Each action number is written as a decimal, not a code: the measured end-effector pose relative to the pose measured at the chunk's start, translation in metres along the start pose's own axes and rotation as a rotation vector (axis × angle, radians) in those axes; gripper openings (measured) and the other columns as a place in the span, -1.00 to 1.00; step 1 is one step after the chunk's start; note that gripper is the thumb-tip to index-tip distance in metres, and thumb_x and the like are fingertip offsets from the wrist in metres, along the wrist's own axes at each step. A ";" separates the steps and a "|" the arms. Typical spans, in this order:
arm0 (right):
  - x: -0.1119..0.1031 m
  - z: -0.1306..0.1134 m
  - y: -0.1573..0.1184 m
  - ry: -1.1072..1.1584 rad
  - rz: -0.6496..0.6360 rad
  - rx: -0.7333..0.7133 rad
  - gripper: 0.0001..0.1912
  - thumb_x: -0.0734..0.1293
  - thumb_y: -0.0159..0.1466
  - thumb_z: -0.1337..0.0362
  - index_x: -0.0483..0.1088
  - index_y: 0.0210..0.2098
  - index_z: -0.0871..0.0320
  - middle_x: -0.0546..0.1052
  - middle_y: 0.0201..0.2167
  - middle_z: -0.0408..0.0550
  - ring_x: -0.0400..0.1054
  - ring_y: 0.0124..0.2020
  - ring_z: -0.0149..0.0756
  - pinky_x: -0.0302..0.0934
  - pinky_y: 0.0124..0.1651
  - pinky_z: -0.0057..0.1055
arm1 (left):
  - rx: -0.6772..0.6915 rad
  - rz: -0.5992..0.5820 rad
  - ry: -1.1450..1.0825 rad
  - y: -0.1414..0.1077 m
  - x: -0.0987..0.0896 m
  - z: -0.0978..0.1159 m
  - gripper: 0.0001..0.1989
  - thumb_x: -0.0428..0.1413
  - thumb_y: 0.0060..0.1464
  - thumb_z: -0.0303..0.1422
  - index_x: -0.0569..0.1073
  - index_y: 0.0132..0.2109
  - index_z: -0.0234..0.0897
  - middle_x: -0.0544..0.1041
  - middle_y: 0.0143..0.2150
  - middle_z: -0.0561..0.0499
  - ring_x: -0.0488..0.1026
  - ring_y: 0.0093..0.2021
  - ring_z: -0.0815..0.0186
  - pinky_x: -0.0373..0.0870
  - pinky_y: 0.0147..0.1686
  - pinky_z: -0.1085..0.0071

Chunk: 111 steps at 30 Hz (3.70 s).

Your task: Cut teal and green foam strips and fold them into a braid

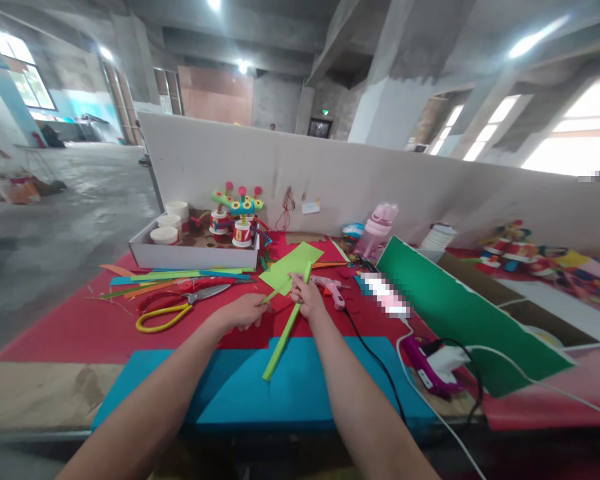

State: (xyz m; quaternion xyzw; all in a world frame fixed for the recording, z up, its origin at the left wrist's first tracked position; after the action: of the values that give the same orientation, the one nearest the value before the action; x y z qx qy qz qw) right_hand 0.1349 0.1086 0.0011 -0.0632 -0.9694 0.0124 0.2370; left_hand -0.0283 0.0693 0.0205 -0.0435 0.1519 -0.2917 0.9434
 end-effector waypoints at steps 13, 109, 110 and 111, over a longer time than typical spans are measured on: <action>0.023 0.015 -0.012 -0.032 -0.264 0.181 -0.68 0.46 0.02 0.11 0.36 -0.44 0.23 0.25 -0.64 -0.28 -0.16 -0.74 -0.68 -0.35 -0.72 -0.64 | 0.486 0.561 0.570 -0.013 -0.099 0.056 -0.70 0.27 -0.14 -0.41 0.48 -0.18 -0.16 0.47 -0.15 -0.10 0.34 -0.06 0.10 0.19 -0.13 0.38; 0.028 0.031 -0.016 0.143 -0.149 0.251 -0.79 0.47 0.05 0.21 0.44 -0.42 0.21 0.37 -0.61 -0.22 0.15 -0.67 -0.60 0.19 -0.58 -0.63 | 0.174 0.725 1.178 -0.002 -0.105 0.003 -0.71 0.10 0.08 -0.30 0.47 -0.02 -0.07 0.45 0.04 -0.05 0.24 0.07 0.09 0.12 0.02 0.12; 0.028 0.031 -0.017 0.141 -0.150 0.252 -0.79 0.48 0.05 0.21 0.44 -0.42 0.20 0.37 -0.60 -0.22 0.15 -0.67 -0.60 0.19 -0.58 -0.63 | 0.168 0.705 1.178 -0.001 -0.104 0.003 -0.75 0.11 0.08 -0.31 0.49 -0.06 -0.09 0.47 -0.01 -0.05 0.24 0.05 0.10 0.11 0.02 0.13; 0.028 0.031 -0.017 0.139 -0.155 0.253 -0.78 0.48 0.03 0.21 0.45 -0.42 0.20 0.38 -0.60 -0.22 0.15 -0.66 -0.61 0.20 -0.57 -0.63 | 0.157 0.690 1.175 -0.001 -0.103 0.002 -0.79 0.11 0.07 -0.31 0.51 -0.11 -0.11 0.48 -0.04 -0.05 0.25 0.04 0.11 0.11 0.02 0.13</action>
State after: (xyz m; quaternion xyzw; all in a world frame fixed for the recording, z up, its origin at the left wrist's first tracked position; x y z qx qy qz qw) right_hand 0.0944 0.0952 -0.0126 0.0413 -0.9433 0.1115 0.3100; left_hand -0.1091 0.1262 0.0491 0.2415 0.6219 0.0403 0.7438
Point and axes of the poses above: each hand's wrist, its own y-axis towards the middle knuckle, its own x-axis out of the palm, z = x × y, the point moved 6 cm from there along y, towards the middle knuckle
